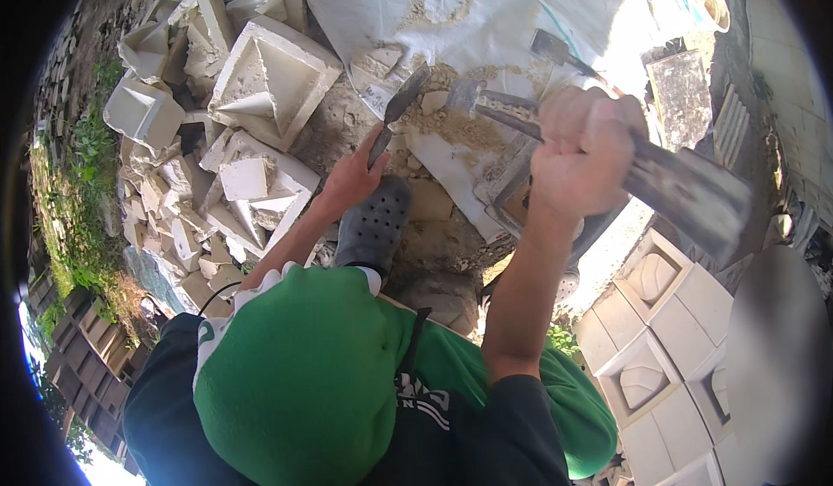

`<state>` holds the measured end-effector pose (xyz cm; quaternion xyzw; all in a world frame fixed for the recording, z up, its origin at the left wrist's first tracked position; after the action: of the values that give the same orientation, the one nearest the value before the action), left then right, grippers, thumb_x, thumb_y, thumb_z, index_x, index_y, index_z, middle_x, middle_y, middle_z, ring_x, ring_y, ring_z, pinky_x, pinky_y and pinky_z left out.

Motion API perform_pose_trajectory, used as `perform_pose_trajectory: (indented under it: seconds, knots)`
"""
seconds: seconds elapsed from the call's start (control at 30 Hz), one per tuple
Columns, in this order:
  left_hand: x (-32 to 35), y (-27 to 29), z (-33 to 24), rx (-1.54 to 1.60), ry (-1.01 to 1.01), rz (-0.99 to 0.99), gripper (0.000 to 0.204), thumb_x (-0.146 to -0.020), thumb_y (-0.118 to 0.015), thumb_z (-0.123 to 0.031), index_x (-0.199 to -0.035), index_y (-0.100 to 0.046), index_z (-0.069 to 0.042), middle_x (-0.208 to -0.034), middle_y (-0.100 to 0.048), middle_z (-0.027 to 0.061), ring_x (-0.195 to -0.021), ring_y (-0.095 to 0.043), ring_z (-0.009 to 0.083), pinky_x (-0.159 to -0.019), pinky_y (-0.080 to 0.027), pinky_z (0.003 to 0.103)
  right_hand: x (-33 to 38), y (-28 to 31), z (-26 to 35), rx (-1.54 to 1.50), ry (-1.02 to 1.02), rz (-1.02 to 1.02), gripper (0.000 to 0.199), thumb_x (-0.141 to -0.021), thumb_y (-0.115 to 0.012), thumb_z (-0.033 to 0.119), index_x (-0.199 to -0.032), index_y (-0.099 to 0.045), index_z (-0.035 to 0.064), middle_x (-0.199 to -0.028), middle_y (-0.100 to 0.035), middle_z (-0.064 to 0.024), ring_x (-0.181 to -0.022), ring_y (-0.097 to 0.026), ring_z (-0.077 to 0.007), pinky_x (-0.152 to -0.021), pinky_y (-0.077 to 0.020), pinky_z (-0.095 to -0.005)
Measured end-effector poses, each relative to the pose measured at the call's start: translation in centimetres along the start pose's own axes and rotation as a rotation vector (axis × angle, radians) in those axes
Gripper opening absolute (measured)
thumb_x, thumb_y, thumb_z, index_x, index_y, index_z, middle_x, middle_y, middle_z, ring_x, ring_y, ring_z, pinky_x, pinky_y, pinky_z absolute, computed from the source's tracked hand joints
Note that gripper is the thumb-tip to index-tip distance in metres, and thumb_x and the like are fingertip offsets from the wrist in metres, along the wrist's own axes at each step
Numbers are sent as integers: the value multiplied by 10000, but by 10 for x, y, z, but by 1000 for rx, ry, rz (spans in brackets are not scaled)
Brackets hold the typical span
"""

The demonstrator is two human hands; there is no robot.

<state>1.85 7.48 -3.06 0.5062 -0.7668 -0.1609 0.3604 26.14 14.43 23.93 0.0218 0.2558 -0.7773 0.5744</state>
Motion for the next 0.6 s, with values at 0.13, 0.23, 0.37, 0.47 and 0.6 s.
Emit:
perform_pose_trajectory:
  seconds: [0.13, 0.23, 0.37, 0.47, 0.6]
  knots:
    - [-1, -10, 4, 21, 30, 72, 598, -918, -494, -312, -1441, -261, -138, -721, -610, 292, -707, -591, 481, -697, -453, 542, 39, 32, -105, -46, -151, -120, 255, -825, -441, 16, -637, -294, 108, -508, -298, 15, -451, -274, -87, -432, -259, -259]
    - [4, -7, -1, 16, 44, 68, 601, -920, -492, -318, -1442, -261, -130, -729, -613, 291, -719, -592, 483, -713, -451, 544, 49, 33, -86, -38, -156, -109, 259, -823, -431, 31, -625, -284, 111, -499, -297, 8, -441, -266, -93, -421, -256, -262]
    - [6, -7, 2, -5, -10, 18, 601, -921, -490, -319, -1438, -265, -111, -737, -612, 296, -715, -591, 484, -716, -453, 541, 28, 21, -32, 66, -86, -71, 262, -816, -386, 107, -592, -253, 129, -455, -237, 0, -391, -209, -115, -405, -229, -284]
    - [6, 0, -6, 16, 14, 19, 602, -920, -492, -316, -1433, -267, -94, -739, -610, 301, -714, -589, 485, -716, -456, 536, 29, 26, 3, 165, 2, -145, 267, -812, -390, 115, -586, -248, 133, -447, -223, -3, -385, -198, -114, -394, -218, -280]
    - [10, 7, -12, 23, 68, 47, 567, -920, -511, -281, -1420, -290, -132, -882, -637, 282, -819, -602, 466, -766, -466, 508, 44, 48, 6, 349, 19, -286, 284, -807, -419, 100, -583, -246, 126, -446, -235, 5, -387, -193, -101, -388, -209, -267]
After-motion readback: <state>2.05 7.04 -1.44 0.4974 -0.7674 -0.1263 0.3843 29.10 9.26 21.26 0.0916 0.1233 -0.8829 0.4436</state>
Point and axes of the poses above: each hand's wrist, its own x-axis away from the middle knuckle, its own y-axis out of the back of the hand, z = x × y, the point moved 9 cm from there along -x, towards the middle knuckle
